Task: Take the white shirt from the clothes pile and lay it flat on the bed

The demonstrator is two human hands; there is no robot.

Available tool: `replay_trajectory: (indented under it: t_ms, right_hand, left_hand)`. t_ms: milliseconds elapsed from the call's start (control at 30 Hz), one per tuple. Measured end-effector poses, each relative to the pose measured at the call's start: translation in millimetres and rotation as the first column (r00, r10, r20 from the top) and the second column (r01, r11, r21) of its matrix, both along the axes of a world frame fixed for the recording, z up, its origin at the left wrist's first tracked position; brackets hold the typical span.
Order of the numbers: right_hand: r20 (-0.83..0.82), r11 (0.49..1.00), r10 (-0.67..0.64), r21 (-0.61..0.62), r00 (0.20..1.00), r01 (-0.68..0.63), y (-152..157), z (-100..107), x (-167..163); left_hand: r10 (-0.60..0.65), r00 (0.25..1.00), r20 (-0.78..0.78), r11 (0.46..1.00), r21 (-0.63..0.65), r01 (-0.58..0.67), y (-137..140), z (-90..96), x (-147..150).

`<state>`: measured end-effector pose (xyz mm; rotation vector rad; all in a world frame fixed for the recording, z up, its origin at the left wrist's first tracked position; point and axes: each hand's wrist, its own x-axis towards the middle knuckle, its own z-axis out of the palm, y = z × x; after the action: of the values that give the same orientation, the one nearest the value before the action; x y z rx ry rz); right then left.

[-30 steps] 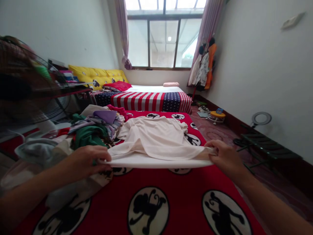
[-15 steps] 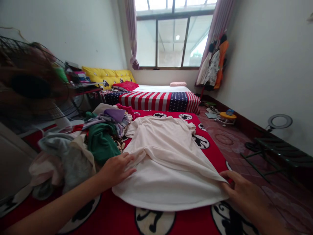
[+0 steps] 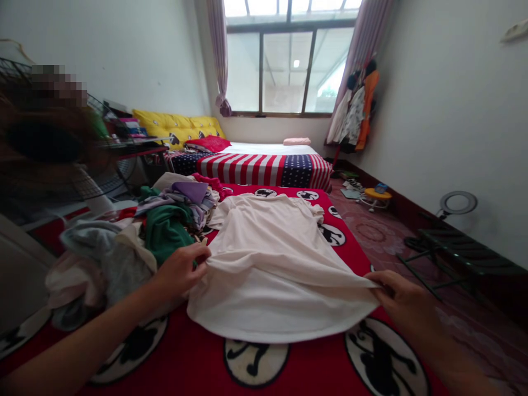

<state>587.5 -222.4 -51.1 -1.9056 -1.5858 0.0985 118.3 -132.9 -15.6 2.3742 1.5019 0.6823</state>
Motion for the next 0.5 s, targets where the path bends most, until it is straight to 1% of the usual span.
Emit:
replay_trajectory:
  t_ms: [33, 67, 100, 133, 167, 200, 267, 333, 367, 433, 500]
  right_hand:
    - [-0.019, 1.0, -0.008, 0.02, 1.0, 0.009, -1.1, 2.5, 3.4]
    - [-0.038, 1.0, -0.013, 0.019, 0.999, 0.014, -2.2, 3.9, 6.8]
    - [-0.06, 1.0, -0.016, -0.001, 0.998, 0.016, -3.2, 4.1, 10.0]
    - [-0.084, 0.999, -0.026, -0.029, 0.996, 0.024, -4.1, 3.3, 12.8]
    - [-0.11, 0.998, -0.041, -0.058, 0.993, 0.035, -4.9, 2.1, 15.2]
    - [-0.142, 0.995, -0.058, -0.086, 0.988, 0.047, -5.6, 0.7, 17.0]
    - [-0.227, 0.989, -0.101, -0.125, 0.969, 0.074, -7.3, -0.4, 18.9]
    - [-0.325, 0.986, -0.131, -0.137, 0.937, 0.09, -10.1, 2.0, 19.2]
    - [-0.367, 0.987, -0.138, -0.129, 0.92, 0.097, -11.9, 4.3, 19.1]
    - [-0.409, 0.991, -0.121, -0.103, 0.905, 0.086, -16.1, 9.1, 19.4]
    - [-0.392, 0.996, -0.047, -0.088, 0.919, 0.014, -19.9, 11.8, 21.3]
  left_hand:
    - [-0.015, 0.987, 0.162, 0.996, -0.082, 0.028, -4.1, 6.5, -6.8]
    - [-0.004, 0.946, 0.325, 0.98, -0.186, 0.068, -8.3, 12.0, -13.0]
    - [0.037, 0.885, 0.465, 0.95, -0.29, 0.113, -12.6, 16.4, -18.3]
    - [0.103, 0.822, 0.56, 0.913, -0.382, 0.146, -16.7, 19.4, -22.4]
    - [0.176, 0.77, 0.613, 0.88, -0.448, 0.156, -20.4, 21.0, -25.3]
    - [0.237, 0.735, 0.635, 0.861, -0.488, 0.144, -23.6, 21.4, -27.2]
    - [0.312, 0.709, 0.632, 0.857, -0.509, 0.077, -28.0, 20.1, -29.9]
    - [0.342, 0.711, 0.614, 0.869, -0.495, 0.009, -29.8, 18.3, -33.9]
    - [0.341, 0.725, 0.599, 0.876, -0.481, -0.014, -30.0, 17.9, -37.2]
    - [0.288, 0.797, 0.531, 0.894, -0.448, -0.024, -29.8, 18.7, -46.0]
    - [0.19, 0.891, 0.411, 0.915, -0.404, -0.009, -29.6, 20.7, -56.4]
